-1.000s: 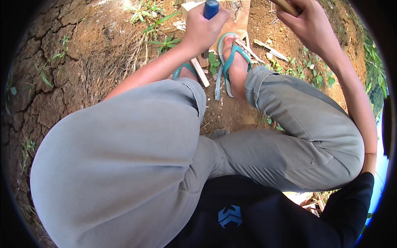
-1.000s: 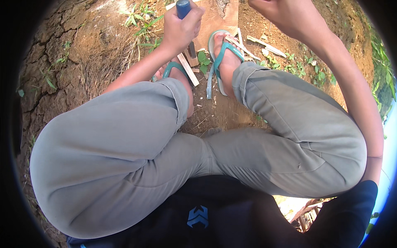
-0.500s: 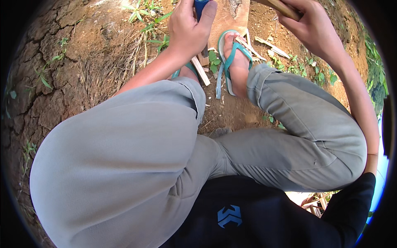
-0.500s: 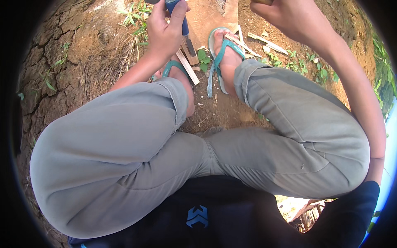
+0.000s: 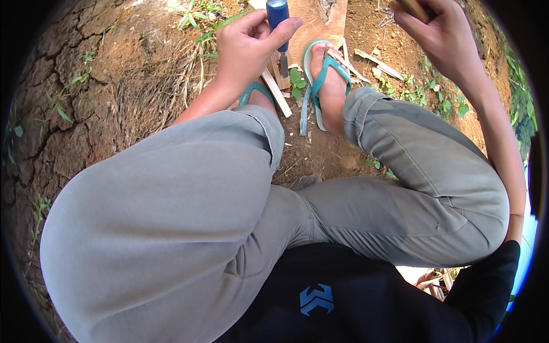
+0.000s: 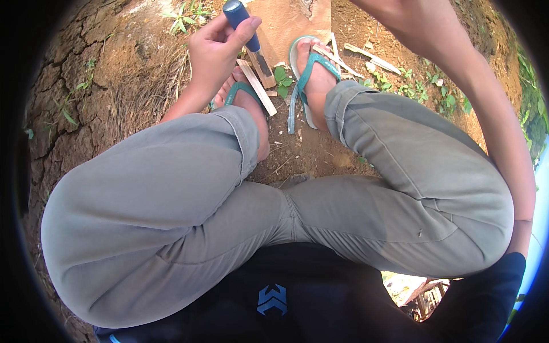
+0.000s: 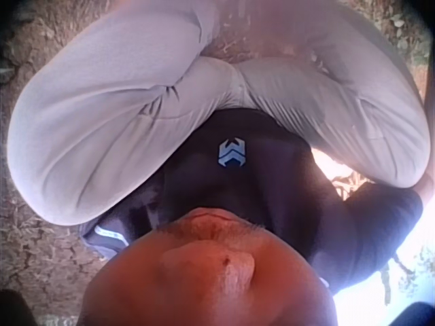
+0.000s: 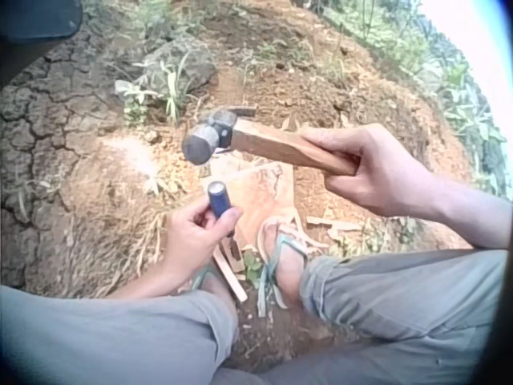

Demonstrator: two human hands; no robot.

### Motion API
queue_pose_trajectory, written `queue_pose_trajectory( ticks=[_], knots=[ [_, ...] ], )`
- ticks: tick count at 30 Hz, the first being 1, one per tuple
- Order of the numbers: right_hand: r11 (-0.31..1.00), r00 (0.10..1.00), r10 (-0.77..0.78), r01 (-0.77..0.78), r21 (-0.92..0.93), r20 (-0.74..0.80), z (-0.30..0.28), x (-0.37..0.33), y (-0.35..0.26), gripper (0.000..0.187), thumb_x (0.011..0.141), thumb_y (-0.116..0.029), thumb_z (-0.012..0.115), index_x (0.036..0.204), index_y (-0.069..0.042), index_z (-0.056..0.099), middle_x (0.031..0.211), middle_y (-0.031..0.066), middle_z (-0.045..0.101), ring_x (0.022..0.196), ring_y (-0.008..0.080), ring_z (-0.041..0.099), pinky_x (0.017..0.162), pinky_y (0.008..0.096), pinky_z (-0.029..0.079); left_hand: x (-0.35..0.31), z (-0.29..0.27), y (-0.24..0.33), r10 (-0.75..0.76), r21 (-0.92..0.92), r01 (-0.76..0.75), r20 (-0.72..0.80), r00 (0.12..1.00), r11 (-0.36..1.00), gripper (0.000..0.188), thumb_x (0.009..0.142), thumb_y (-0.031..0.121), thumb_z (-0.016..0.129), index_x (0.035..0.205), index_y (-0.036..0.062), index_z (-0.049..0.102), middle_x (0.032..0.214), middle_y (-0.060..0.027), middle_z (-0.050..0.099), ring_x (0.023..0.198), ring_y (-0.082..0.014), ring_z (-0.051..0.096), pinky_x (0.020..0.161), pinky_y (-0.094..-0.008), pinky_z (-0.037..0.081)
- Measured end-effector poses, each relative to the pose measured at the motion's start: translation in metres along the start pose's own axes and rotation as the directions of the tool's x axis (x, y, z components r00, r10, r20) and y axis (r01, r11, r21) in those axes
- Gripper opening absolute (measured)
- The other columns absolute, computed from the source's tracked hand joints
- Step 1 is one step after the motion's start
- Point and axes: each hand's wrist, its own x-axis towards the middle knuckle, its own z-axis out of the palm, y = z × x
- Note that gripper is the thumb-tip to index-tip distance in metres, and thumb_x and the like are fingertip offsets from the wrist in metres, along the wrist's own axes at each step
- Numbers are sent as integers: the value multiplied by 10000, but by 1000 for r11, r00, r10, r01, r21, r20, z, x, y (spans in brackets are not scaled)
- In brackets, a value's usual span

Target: The person uses a hammer and chisel to carve a notch into a block of wood while sitting on the ground, then carries the wood block toward a wooden structure.

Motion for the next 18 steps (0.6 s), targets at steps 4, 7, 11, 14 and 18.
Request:
queue_pose_trajectory(
  ticks=[4, 7, 11, 14, 18],
  knots=[
    [994, 990, -101, 103, -19, 100, 5, 9, 19, 547, 825, 42, 603, 1372, 21, 606, 813, 143, 643, 730, 77, 565, 664, 267, 502, -2, -8, -9, -45, 116, 42, 18, 999, 992, 340, 893, 373, 816, 887, 39, 754, 570, 61, 520, 530, -17, 417, 485, -234, 317],
    [998, 999, 32, -31, 56, -24, 8, 7, -11, 548, 823, 46, 600, 1370, 19, 607, 807, 147, 639, 724, 78, 566, 656, 263, 500, 0, -8, -3, -52, 119, 47, 41, 998, 992, 310, 895, 352, 821, 893, 48, 764, 579, 70, 562, 537, -1, 435, 490, -220, 318],
    [998, 988, 54, -57, 15, 143, 23, 5, 26, 538, 839, 38, 578, 1374, -4, 616, 724, 159, 589, 673, 95, 535, 632, 296, 492, 1, 1, 6, -47, 160, 39, 44, 998, 986, 295, 883, 348, 831, 895, 57, 782, 578, 67, 567, 533, -4, 448, 492, -221, 331],
    [998, 998, 48, -50, -42, -50, 1, 3, -16, 545, 835, 46, 578, 1377, -6, 614, 731, 144, 615, 667, 100, 524, 627, 295, 484, 1, 7, 1, -17, 96, 13, 33, 999, 995, 294, 890, 362, 822, 939, 73, 797, 579, 64, 567, 542, -9, 463, 503, -223, 351],
    [997, 997, -74, 75, -18, 29, 18, 1, -1, 556, 831, 46, 586, 1383, -12, 609, 757, 162, 615, 686, 89, 530, 640, 294, 489, 1, -1, 4, -48, 135, 38, 73, 996, 990, 361, 925, 398, 780, 980, 41, 785, 598, 61, 587, 560, -21, 486, 518, -235, 380]
  ],
)
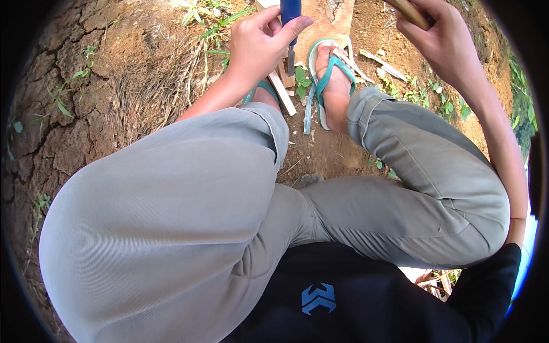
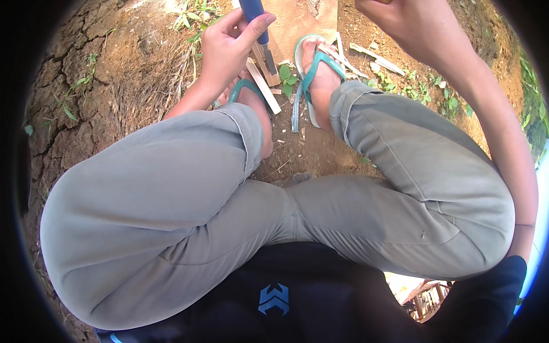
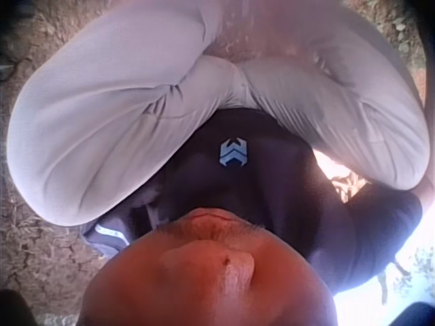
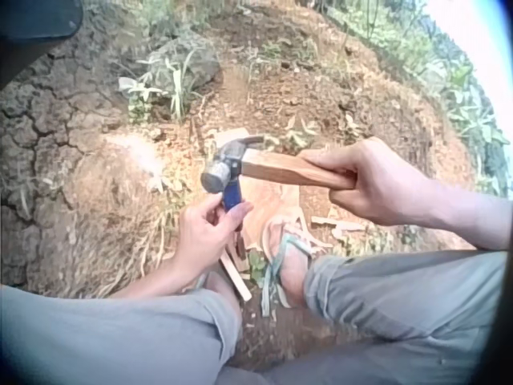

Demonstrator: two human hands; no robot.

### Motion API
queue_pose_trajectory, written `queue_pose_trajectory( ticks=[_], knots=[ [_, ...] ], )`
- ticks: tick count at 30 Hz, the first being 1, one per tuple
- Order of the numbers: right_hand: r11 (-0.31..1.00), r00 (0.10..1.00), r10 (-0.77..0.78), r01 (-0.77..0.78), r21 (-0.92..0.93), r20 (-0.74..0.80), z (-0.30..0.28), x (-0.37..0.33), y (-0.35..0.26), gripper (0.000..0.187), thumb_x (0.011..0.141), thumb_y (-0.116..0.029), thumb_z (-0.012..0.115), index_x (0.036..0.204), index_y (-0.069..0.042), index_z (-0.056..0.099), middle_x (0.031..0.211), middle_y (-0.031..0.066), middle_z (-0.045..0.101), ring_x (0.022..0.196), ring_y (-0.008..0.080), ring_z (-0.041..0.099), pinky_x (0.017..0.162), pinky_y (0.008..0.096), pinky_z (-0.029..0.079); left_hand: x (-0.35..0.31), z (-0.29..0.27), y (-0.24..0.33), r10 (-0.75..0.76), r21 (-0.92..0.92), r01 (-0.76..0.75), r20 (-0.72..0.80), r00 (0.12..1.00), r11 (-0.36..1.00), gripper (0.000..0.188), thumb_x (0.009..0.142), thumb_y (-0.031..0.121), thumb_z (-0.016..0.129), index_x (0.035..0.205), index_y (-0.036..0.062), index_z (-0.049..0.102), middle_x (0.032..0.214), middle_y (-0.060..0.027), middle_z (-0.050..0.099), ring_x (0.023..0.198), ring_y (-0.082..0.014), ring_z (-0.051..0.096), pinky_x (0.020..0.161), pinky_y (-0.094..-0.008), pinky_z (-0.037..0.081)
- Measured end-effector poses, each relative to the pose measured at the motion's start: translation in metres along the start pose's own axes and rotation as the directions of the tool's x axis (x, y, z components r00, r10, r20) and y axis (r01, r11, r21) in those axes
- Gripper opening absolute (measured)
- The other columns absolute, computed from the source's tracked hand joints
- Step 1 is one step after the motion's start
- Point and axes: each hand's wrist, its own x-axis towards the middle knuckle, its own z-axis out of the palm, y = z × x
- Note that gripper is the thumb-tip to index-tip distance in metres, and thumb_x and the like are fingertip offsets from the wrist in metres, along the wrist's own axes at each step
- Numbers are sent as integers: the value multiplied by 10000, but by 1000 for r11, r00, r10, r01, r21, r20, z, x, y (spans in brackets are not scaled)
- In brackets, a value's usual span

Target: The person uses a hammer and chisel to carve a notch into a block of wood while sitting on the ground, then carries the wood block toward a wooden structure.

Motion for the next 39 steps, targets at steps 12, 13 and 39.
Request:
queue_pose_trajectory(
  ticks=[12, 13, 39],
  knots=[
    [967, 967, 229, -239, 89, 110, -23, 9, -11, 562, 825, 65, 589, 1381, -13, 616, 734, 78, 590, 720, 60, 539, 642, 267, 494, -7, 1, -2, -25, -155, 31, 36, 999, 987, 248, 903, 227, 824, 1023, 15, 782, 638, 97, 541, 603, 18, 456, 546, -195, 364],
    [939, 937, 321, -334, 83, 139, -29, 11, -24, 558, 824, 67, 589, 1376, -11, 619, 747, 70, 602, 726, 59, 545, 646, 266, 496, -8, 1, -1, -18, -155, 23, 36, 999, 988, 252, 900, 230, 828, 1020, 13, 782, 638, 96, 542, 605, 16, 463, 550, -192, 369],
    [995, 998, -32, 37, 88, -55, -5, -8, 13, 530, 794, 68, 632, 1318, -8, 659, 984, 213, 743, 868, 119, 696, 764, 285, 548, -24, 9, -17, 35, -39, -29, 153, 988, 999, 295, 818, 282, 891, 920, 27, 785, 584, 73, 492, 546, -31, 434, 486, -245, 344]
  ],
)
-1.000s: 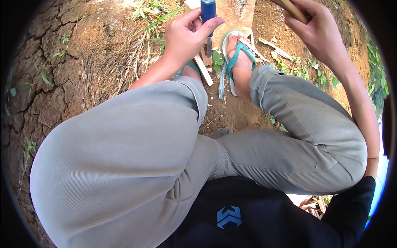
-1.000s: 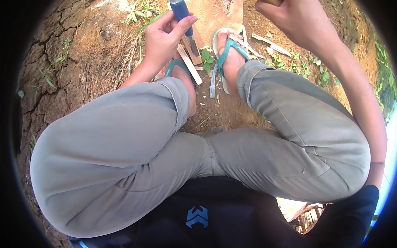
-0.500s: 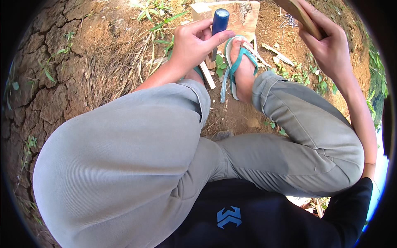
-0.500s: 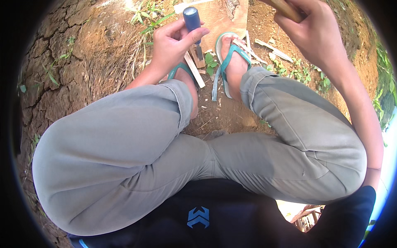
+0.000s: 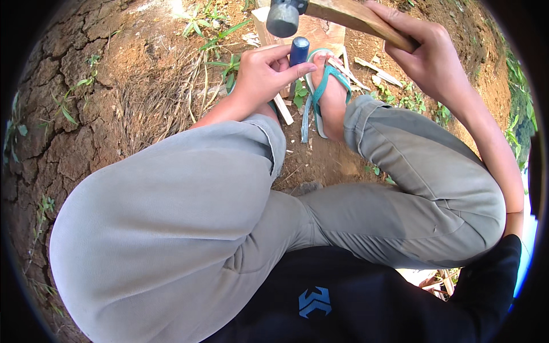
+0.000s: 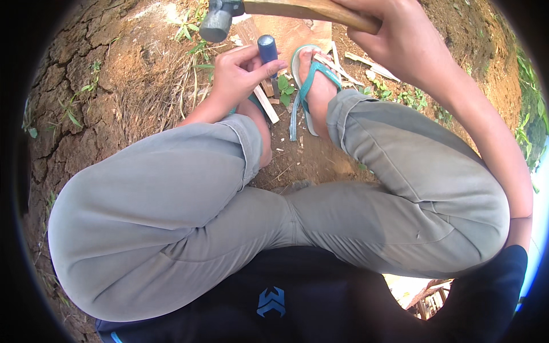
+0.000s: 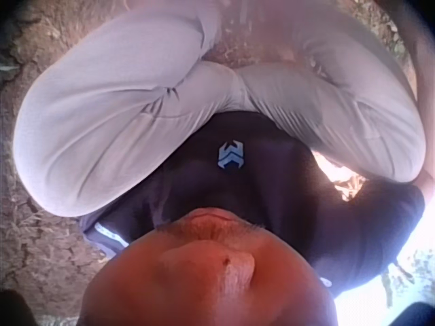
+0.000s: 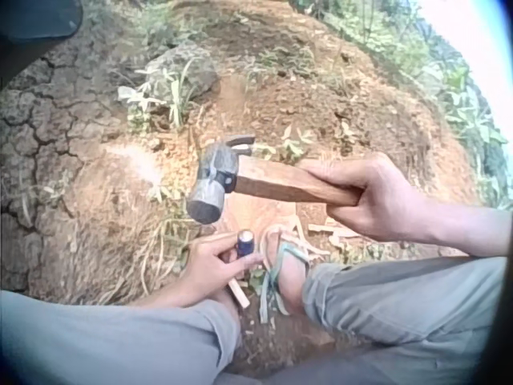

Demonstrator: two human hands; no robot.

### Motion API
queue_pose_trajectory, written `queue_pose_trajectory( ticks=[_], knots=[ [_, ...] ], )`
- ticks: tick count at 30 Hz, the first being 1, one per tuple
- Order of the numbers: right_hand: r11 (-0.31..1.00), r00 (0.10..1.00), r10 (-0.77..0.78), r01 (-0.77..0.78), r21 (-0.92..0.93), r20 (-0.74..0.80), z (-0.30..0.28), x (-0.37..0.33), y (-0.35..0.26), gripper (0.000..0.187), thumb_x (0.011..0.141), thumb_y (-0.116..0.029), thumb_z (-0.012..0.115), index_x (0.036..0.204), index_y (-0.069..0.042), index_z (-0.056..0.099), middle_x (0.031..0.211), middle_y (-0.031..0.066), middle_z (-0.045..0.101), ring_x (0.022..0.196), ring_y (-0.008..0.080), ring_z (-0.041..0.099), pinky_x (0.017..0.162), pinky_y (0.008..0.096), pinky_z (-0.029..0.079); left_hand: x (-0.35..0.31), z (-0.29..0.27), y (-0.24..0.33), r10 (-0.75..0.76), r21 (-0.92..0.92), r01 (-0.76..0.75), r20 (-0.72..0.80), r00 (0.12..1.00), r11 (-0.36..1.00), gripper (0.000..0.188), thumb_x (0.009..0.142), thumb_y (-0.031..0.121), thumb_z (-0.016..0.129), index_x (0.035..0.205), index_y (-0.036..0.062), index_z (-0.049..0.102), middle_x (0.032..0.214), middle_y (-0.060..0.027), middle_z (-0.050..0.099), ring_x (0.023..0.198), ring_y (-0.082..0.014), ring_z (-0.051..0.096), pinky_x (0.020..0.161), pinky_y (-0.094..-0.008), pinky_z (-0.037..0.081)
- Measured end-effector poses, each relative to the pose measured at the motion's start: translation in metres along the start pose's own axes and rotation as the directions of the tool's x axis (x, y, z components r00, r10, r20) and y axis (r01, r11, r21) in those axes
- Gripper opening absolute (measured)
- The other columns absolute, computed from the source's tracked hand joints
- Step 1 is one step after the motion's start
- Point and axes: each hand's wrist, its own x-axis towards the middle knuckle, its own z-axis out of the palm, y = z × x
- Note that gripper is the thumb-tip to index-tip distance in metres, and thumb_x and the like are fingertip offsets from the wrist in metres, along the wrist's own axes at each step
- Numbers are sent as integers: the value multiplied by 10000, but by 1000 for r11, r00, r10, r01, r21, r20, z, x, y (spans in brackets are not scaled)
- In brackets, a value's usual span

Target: The person uses a hammer and chisel to carve a notch into a block of wood while sitting on the ground, then carries the wood block toward a wooden structure.

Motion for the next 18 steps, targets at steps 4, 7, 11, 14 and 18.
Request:
queue_pose_trajectory(
  ticks=[4, 7, 11, 14, 18],
  knots=[
    [998, 995, -50, 54, 45, -83, 2, 0, 7, 530, 803, 66, 621, 1328, -2, 649, 952, 181, 743, 852, 80, 646, 747, 273, 537, -12, 4, -3, 114, -47, -112, 36, 993, 993, 294, 800, 281, 888, 871, 32, 748, 611, 22, 496, 554, -72, 435, 513, -268, 353],
    [982, 991, 127, -130, 137, 31, -14, 7, -9, 539, 813, 66, 611, 1347, -2, 636, 897, 124, 719, 824, 61, 584, 725, 252, 516, -7, -1, -4, 146, -115, -149, -31, 989, 982, 373, 821, 337, 879, 871, 12, 701, 678, -11, 513, 605, -87, 459, 527, -288, 381],
    [994, 995, 85, -82, 66, -51, -5, 6, -15, 540, 821, 65, 612, 1357, 5, 624, 858, 89, 678, 818, 59, 569, 721, 249, 508, 3, -11, 6, 212, -289, -201, 8, 977, 936, 324, 1029, 316, 652, 1145, 23, 577, 874, -18, 640, 839, -74, 583, 695, -227, 437],
    [996, 996, 90, -90, 27, -25, -18, 1, -20, 533, 830, 61, 617, 1361, 12, 617, 885, 94, 687, 831, 59, 570, 729, 253, 508, 11, -5, 10, 219, -394, -180, 54, 974, 901, 302, 1078, 338, 560, 1111, 45, 494, 891, -50, 633, 833, -94, 595, 747, -259, 456],
    [999, 1000, 17, -18, 46, 19, -20, 1, -10, 523, 842, 49, 619, 1364, 22, 608, 984, 146, 737, 862, 76, 598, 752, 266, 519, 10, 1, 8, 268, -387, -251, -12, 963, 887, 311, 1109, 376, 463, 1158, 70, 433, 900, -75, 627, 812, -128, 585, 779, -283, 461]
  ],
)
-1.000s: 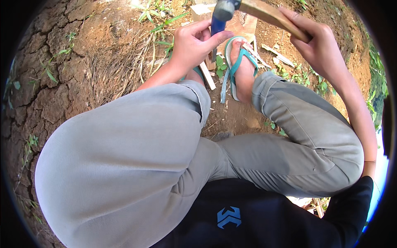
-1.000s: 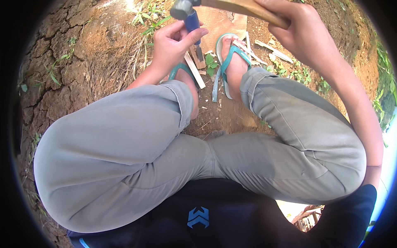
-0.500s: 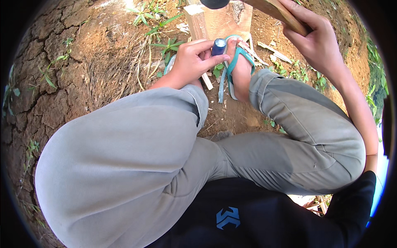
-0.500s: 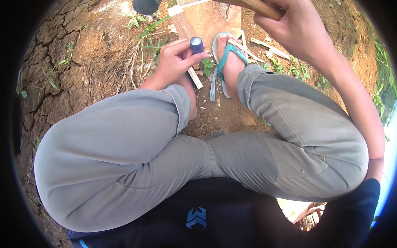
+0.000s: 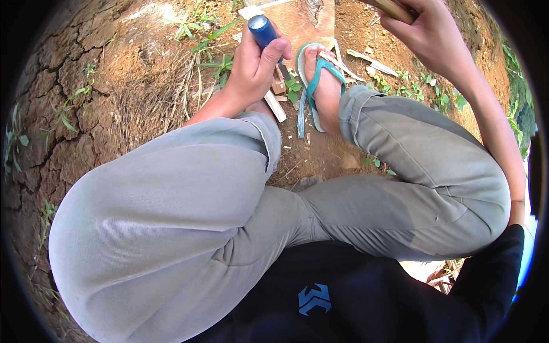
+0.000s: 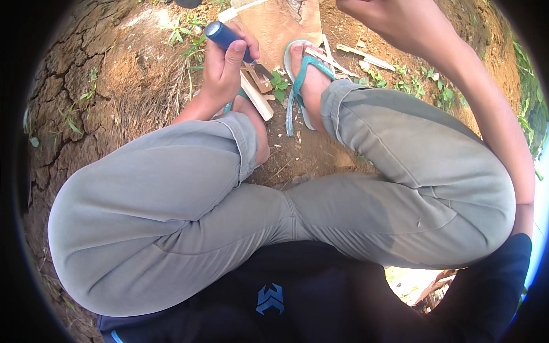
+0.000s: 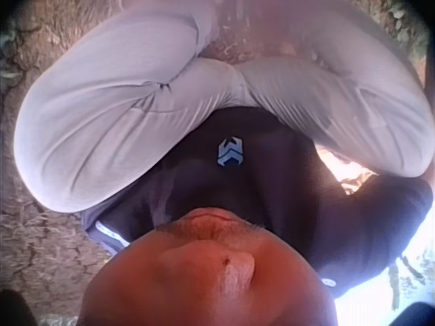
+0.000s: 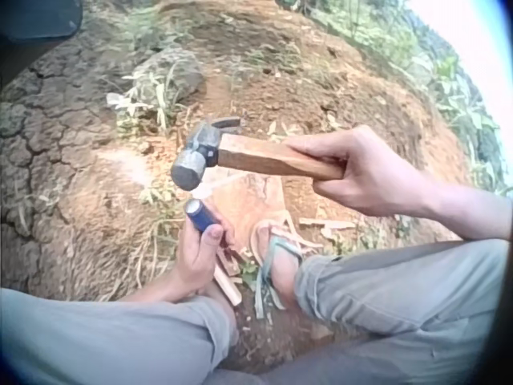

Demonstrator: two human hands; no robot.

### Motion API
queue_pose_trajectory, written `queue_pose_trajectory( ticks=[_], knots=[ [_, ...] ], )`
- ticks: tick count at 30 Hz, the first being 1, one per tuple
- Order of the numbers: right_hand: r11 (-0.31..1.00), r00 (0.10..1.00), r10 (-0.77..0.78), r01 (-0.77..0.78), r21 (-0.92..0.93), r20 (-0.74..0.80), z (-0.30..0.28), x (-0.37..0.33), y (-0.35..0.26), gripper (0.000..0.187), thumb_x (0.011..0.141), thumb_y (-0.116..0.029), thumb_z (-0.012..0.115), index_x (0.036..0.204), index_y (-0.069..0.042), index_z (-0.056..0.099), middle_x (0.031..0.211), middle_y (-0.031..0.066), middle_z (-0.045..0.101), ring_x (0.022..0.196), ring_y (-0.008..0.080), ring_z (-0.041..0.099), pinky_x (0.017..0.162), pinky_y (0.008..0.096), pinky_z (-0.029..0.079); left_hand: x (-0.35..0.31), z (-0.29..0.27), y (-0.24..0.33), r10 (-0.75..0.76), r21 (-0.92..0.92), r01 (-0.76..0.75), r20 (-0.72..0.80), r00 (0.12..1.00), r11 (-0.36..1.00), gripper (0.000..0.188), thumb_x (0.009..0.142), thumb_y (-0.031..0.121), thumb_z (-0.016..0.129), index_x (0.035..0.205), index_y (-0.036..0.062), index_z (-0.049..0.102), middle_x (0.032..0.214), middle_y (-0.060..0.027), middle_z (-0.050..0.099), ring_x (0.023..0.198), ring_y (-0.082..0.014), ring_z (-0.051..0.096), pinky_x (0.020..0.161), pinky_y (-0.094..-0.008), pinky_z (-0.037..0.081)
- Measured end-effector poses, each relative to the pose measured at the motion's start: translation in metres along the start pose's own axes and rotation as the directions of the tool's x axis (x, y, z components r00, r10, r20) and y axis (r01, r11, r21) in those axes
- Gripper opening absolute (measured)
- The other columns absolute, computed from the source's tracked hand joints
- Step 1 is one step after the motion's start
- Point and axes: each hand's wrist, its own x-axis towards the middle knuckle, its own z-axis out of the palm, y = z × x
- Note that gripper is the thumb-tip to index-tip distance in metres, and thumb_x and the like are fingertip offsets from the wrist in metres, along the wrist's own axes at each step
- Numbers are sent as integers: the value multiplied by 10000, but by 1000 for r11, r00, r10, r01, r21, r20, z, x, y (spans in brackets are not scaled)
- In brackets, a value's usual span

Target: The person uses a hammer and chisel to carve a notch into a block of wood while sitting on the ground, then carries the wood block toward a wooden structure.

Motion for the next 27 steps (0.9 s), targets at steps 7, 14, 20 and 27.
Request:
queue_pose_trajectory(
  ticks=[7, 14, 20, 27],
  knots=[
    [999, 999, -25, 26, -24, 32, 7, -1, 3, 522, 844, 38, 614, 1365, 12, 613, 1121, 202, 746, 952, 113, 659, 813, 285, 542, 3, -8, -5, 11, 19, -13, 78, 997, 1000, 378, 1106, 440, 431, 1182, 70, 434, 902, -70, 597, 825, -125, 565, 773, -292, 451],
    [998, 998, -34, 37, -47, 60, 8, 0, 2, 531, 827, 32, 626, 1356, -9, 631, 1110, 219, 742, 920, 164, 710, 801, 308, 564, -1, -14, -13, 19, 0, -19, 61, 998, 1000, 379, 1101, 439, 450, 1187, 70, 432, 911, -61, 589, 828, -126, 555, 788, -293, 452],
    [997, 987, -63, 70, -38, 151, 11, 3, 24, 530, 817, 33, 644, 1344, -17, 643, 1087, 236, 734, 910, 200, 742, 788, 341, 577, 1, -3, -6, -29, 7, 28, 32, 999, 1000, 362, 1096, 426, 480, 1154, 70, 442, 902, -50, 579, 823, -113, 531, 781, -285, 435],
    [998, 997, 66, -66, -7, 34, 10, 1, 3, 518, 809, 14, 673, 1326, -19, 656, 1042, 251, 725, 871, 299, 764, 776, 349, 587, 7, -4, -6, -41, 6, 41, 32, 999, 999, 358, 1096, 426, 483, 1126, 72, 446, 868, -41, 566, 799, -103, 518, 752, -272, 424]
  ],
)
